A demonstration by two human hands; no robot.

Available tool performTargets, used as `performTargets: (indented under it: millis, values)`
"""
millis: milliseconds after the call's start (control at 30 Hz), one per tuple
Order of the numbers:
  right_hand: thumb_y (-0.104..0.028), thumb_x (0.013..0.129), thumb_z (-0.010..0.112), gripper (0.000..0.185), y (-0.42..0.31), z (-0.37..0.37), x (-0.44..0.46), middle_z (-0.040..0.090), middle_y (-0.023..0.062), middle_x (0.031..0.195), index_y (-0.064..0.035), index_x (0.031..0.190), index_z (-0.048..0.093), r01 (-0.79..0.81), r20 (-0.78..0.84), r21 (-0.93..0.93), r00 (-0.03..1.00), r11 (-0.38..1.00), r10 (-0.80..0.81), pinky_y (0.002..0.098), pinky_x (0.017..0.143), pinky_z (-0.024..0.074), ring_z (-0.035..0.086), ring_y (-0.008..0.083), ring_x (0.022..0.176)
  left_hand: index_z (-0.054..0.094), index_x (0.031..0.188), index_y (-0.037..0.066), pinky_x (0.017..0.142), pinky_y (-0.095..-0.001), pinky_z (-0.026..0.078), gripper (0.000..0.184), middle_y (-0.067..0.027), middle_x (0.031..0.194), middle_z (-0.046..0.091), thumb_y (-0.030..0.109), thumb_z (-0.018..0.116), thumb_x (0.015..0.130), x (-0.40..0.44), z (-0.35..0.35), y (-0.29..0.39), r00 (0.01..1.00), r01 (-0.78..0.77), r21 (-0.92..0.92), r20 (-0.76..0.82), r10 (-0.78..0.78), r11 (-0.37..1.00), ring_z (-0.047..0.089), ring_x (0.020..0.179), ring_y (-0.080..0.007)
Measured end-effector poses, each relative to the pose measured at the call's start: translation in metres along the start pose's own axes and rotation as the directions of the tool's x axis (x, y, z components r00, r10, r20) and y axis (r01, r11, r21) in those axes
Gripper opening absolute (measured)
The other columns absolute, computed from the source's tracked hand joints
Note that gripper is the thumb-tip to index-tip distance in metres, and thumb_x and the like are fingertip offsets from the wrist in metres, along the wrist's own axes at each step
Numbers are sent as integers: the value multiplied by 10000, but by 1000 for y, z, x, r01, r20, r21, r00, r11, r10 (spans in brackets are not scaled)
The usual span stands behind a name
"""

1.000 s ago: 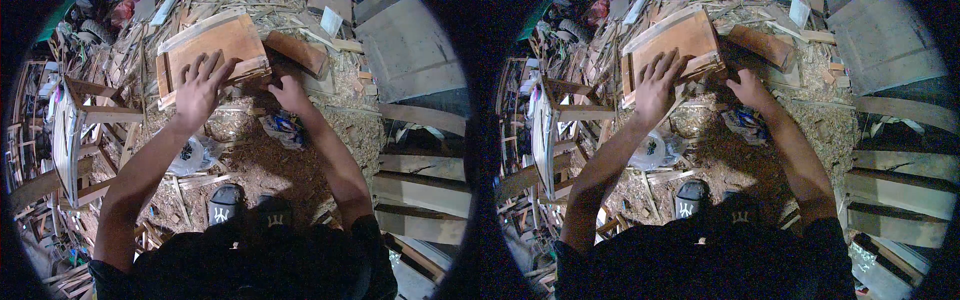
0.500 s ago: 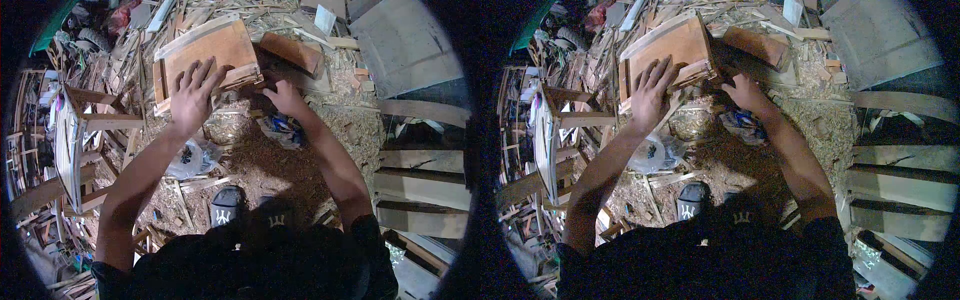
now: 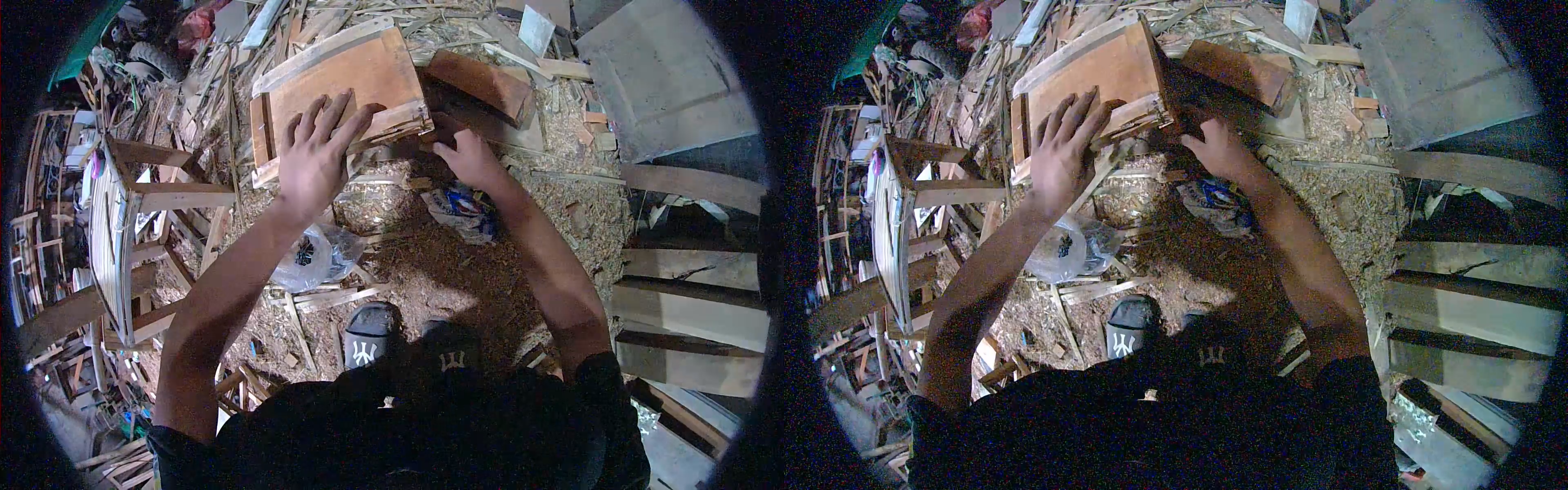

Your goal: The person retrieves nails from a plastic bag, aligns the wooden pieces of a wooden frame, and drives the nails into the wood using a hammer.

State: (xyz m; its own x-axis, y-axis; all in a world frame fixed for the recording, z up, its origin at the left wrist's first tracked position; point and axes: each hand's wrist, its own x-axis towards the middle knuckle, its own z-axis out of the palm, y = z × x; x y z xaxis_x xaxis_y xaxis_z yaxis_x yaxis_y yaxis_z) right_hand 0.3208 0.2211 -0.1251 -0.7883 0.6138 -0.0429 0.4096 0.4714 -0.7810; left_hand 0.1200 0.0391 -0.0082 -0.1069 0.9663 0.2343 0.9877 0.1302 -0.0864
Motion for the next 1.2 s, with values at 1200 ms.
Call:
performTargets:
  millis: [1200]
  values:
    - [-187,941,654,207,-4,-13,-45,695,152,998,-55,1088,714,495,133,-15,862,869,-488,415,808,553,688,324,875,376,1563,210,1188,-544,300,832,-162,1525,453,502,698,853,-52,-31,-48,998,-36,-118,41,41,992,416,1410,-376]
